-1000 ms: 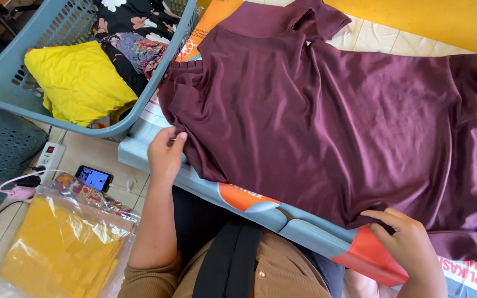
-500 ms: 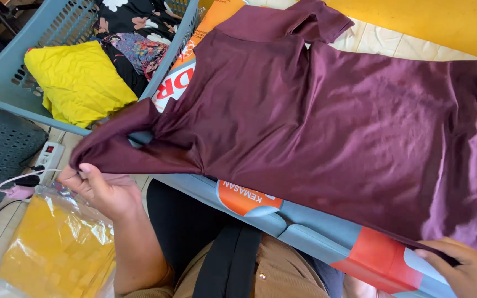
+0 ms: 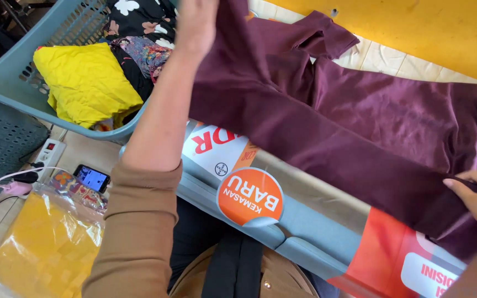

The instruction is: The person uses a lint roller to clean a maroon long-sleeved shirt laid out on a table. They roll the device over the fabric to remove lint, then fold the shirt and place it into a laundry basket.

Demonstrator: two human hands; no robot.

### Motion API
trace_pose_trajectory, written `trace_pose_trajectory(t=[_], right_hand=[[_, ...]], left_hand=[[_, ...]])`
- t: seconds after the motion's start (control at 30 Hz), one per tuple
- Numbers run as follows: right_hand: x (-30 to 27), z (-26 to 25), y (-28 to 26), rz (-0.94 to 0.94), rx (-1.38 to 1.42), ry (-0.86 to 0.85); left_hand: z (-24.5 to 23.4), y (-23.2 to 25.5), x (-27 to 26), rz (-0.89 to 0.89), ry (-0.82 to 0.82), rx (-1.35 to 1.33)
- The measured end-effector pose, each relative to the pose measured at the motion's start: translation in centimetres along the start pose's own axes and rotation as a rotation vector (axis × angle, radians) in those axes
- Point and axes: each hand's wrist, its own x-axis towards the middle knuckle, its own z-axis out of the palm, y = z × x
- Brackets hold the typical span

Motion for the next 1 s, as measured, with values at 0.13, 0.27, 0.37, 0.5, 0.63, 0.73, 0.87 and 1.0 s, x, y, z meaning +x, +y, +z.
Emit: trace_pose_trajectory(t=[0.13,0.27,0.37,0.5,0.63,0.73,0.87,1.0], right_hand=[[1.7,0.2,-8.0,0.251,-0.550,-0.237],[1.3,0.3,-11.2,0.320,-0.145,-0.320],[1.4,0.1,-10.0,0.357,-0.153,-0.344],[0.6,-0.8,-9.9,0.456,-0.214,-0.415],[0.0,-1.0,-10.4,0.462,-0.163,-0.404],[-0.5,-1.5,-12.4,0.440,-0.170,-0.339],[-1.0,-2.5,-12.9,0.372,-0.177,-0.125],[-0.5,-1.6,-12.2,0.266,-0.309,-0.034]], left_hand=[[-0.1,-0.1,-1.0,-0.108,-0.423,-0.038],[-5.9,0.8,-5.5,-0.503,-0.524,0.800],[-9.4,-0.9,-8.7,-0.570,-0.525,0.965],[-9.5,0.3,-11.1,-0.539,-0.542,1.101],[-9.7,-3.1,-12.6,-0.496,-0.595,1.382],[-11.1,-4.3,-12.9,-0.467,-0.567,1.385],[-13.5,-0.6,-12.3,-0.584,-0.360,0.796],[-16.7,-0.4,-13.9,-0.833,-0.038,0.142]])
